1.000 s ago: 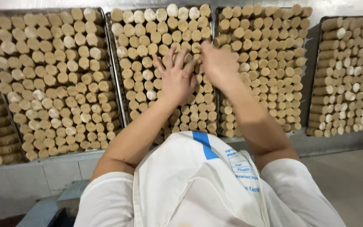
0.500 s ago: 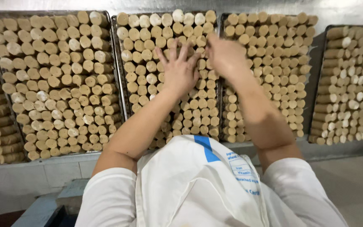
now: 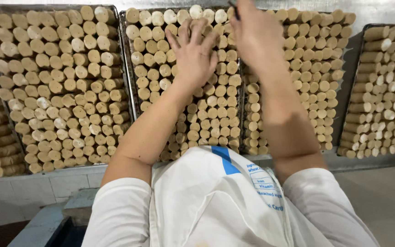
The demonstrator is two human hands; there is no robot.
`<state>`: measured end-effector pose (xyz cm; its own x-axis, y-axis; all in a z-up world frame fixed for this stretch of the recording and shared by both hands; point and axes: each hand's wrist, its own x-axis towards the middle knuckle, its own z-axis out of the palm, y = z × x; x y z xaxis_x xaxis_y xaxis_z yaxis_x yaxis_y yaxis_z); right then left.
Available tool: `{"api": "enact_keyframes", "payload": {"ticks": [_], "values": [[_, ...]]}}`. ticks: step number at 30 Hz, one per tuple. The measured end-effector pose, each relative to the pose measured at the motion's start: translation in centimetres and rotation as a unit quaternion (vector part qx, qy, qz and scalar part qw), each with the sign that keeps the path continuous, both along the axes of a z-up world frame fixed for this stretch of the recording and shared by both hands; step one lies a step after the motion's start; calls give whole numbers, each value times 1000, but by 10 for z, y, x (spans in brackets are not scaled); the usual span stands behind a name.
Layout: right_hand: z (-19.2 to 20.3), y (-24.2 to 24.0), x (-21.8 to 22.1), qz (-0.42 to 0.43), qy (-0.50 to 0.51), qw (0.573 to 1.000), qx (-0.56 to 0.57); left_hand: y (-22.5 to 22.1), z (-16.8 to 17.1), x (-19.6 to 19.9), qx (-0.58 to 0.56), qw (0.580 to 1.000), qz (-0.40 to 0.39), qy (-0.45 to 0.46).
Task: The person arranges small cylindrical objects on metal trays, using both hands to adjust and align them in neat rows. The person repeatedly touches and repositions the cylinders to ensure they are tightly packed and uniformly oriented.
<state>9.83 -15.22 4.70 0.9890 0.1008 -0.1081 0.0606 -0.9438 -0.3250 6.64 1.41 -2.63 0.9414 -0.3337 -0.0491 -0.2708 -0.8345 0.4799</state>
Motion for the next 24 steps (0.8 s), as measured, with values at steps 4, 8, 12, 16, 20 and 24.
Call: {"api": "enact_keyframes", "payload": {"ticks": [4, 8, 12, 16, 20, 24], "values": [[-13, 15, 3, -5, -2, 1000, -30, -5, -4, 10, -7, 998, 12, -65], [-14, 1, -21, -22, -19, 1000, 2, 1, -7, 11, -50, 994, 9, -92], [4, -58, -87, -39, -92, 991, 93, 50, -1, -16, -120, 986, 49, -103], [28, -89, -153, -101, 14, 983, 154, 112, 23, -64, -155, 974, 132, -97], [27, -61, -212, -118, 86, 985, 92, 149, 37, -121, -124, 972, 166, -106], [19, -34, -255, -56, 96, 983, 148, 153, 46, -168, -156, 972, 164, -57]]}}
